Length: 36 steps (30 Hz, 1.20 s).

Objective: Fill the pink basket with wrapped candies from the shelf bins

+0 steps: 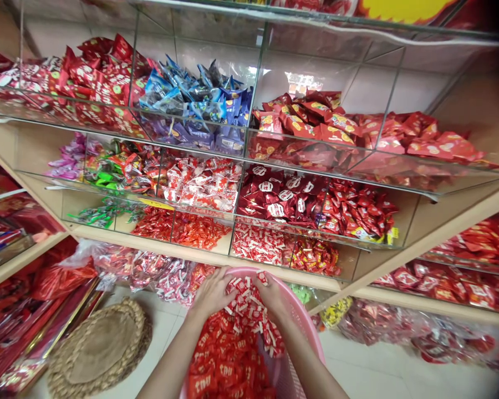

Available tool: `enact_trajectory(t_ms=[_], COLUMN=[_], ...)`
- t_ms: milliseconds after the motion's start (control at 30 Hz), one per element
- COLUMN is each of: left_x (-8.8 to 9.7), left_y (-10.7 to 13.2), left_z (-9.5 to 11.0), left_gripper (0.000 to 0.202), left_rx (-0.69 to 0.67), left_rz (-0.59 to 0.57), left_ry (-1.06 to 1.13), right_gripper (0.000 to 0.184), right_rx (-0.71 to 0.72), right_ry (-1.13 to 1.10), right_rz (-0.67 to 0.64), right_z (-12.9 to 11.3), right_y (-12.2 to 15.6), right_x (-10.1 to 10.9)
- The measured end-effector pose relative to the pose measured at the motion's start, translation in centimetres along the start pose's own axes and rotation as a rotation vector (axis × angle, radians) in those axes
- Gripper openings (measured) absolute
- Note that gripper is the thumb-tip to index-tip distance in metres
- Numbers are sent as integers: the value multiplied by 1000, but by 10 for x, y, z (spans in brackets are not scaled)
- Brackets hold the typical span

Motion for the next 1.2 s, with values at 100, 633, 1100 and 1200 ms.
enact_trajectory(t_ms=[100, 633, 1100, 1200], left_x=[-1, 3, -1, 0], left_y=[0, 1, 0, 0], left_z=[-1, 1, -2, -1], left_gripper=[35, 34, 36, 35], left_rx=[9, 15, 16, 22], left_rz=[-3, -1, -1, -6], left_ry=[-1, 41, 30, 32], right_gripper=[47, 46, 51, 42], right_rx=[39, 196, 4, -110], right_ry=[39, 224, -119, -182], right_rz=[-3, -3, -8, -139], right_z=[-7, -12, -5, 1], right_y=[-1, -6, 2, 14], right_x=[0, 3, 27, 18])
Point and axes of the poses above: each hand's wrist, its own y-axis away from the middle knuckle, its own x-axis out of the back of the hand, z = x × y, the point moved 7 cm from there along -y, towards the middle knuckle
